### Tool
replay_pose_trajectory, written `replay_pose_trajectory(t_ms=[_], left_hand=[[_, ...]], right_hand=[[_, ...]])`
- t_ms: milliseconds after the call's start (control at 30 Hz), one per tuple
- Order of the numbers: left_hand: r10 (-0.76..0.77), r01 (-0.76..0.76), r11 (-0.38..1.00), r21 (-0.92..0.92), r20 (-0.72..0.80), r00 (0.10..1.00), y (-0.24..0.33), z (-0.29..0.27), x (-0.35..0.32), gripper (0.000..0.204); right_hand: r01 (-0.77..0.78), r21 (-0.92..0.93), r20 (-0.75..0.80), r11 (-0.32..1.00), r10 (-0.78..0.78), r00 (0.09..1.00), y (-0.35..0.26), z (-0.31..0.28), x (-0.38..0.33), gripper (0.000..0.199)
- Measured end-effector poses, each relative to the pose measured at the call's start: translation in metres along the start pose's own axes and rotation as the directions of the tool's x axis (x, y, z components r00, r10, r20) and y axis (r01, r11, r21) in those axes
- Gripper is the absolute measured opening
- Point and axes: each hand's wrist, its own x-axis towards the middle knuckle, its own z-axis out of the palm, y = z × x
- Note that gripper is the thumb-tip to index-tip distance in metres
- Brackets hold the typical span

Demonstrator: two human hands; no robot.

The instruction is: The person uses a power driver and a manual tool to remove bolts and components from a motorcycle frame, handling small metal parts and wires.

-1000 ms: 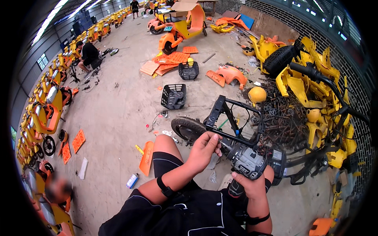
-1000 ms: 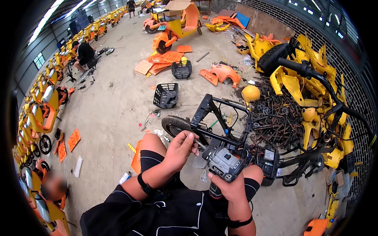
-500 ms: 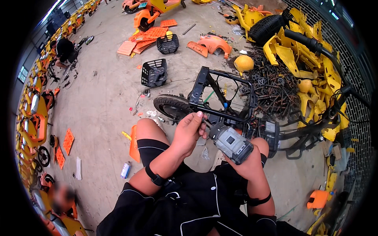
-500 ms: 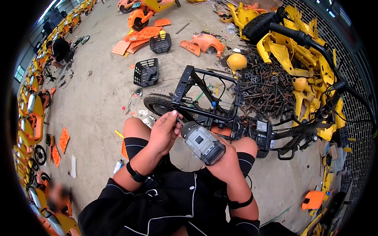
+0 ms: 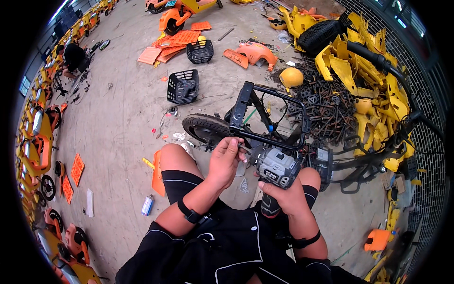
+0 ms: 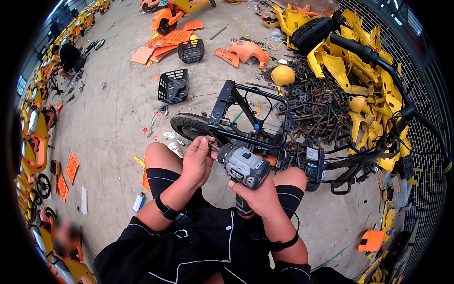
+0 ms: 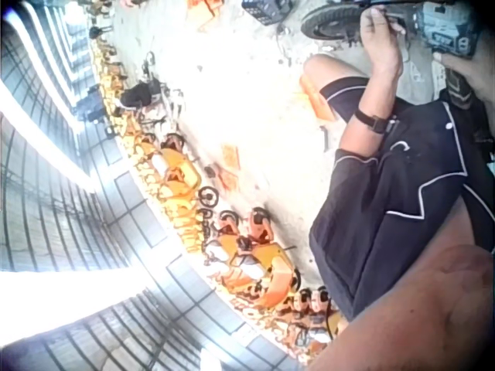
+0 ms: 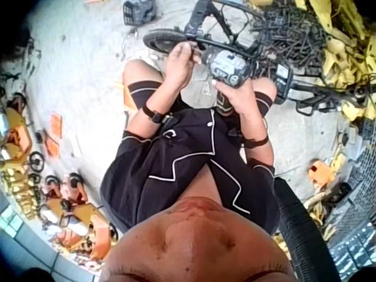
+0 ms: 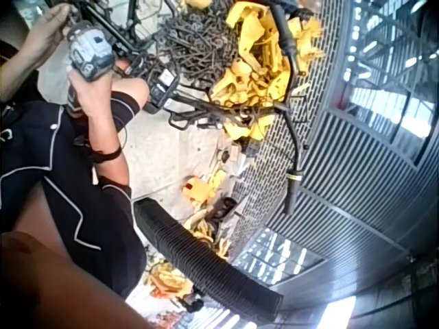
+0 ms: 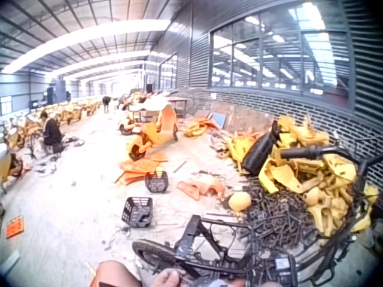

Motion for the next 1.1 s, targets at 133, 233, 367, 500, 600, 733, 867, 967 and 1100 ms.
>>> replay_pose_trajectory(t_ms=[133,233,367,500,600,733,867,967,1100], left_hand=[[0.021,-0.020,1.000,-0.020,0.035,0.999,-0.005,-0.010,0.004,0.026],[-0.002,0.002,1.000,-0.021,0.024,1.000,-0.010,-0.013,0.005,0.026],[0.026,-0.023,0.994,0.107,-0.026,0.999,-0.024,-0.020,0.006,0.025],[0.041,-0.041,0.976,0.213,0.003,0.999,-0.030,-0.027,0.011,0.024],[0.008,-0.034,0.928,0.371,0.072,0.997,-0.016,-0.032,0.022,0.023],[-0.009,-0.077,0.820,0.567,0.147,0.989,0.015,-0.036,0.048,0.020],[-0.001,-0.130,0.772,0.622,0.205,0.979,0.043,-0.023,0.092,0.020],[-0.038,-0.105,0.774,0.624,0.212,0.977,0.060,-0.017,0.133,0.022],[-0.051,-0.090,0.762,0.641,0.198,0.979,0.064,-0.022,0.194,0.024]], right_hand=[[-0.100,0.036,0.003,0.994,0.100,0.995,0.001,0.000,0.005,0.049],[-0.121,0.150,-0.014,0.981,0.124,0.992,0.000,0.002,0.009,0.046],[-0.411,0.338,0.061,0.847,0.416,0.907,-0.002,-0.010,0.011,0.040],[-0.447,0.358,0.080,0.820,0.450,0.890,0.000,-0.019,0.017,0.040],[-0.400,0.253,0.068,0.881,0.396,0.916,-0.002,-0.026,0.024,0.041],[-0.362,0.160,0.104,0.918,0.349,0.931,-0.028,-0.029,0.050,0.041],[-0.314,0.081,0.096,0.946,0.306,0.947,-0.053,-0.031,0.089,0.038],[-0.368,0.032,0.072,0.929,0.366,0.928,-0.076,-0.029,0.125,0.032],[-0.317,-0.178,0.072,0.931,0.334,0.940,-0.095,-0.033,0.190,0.029]])
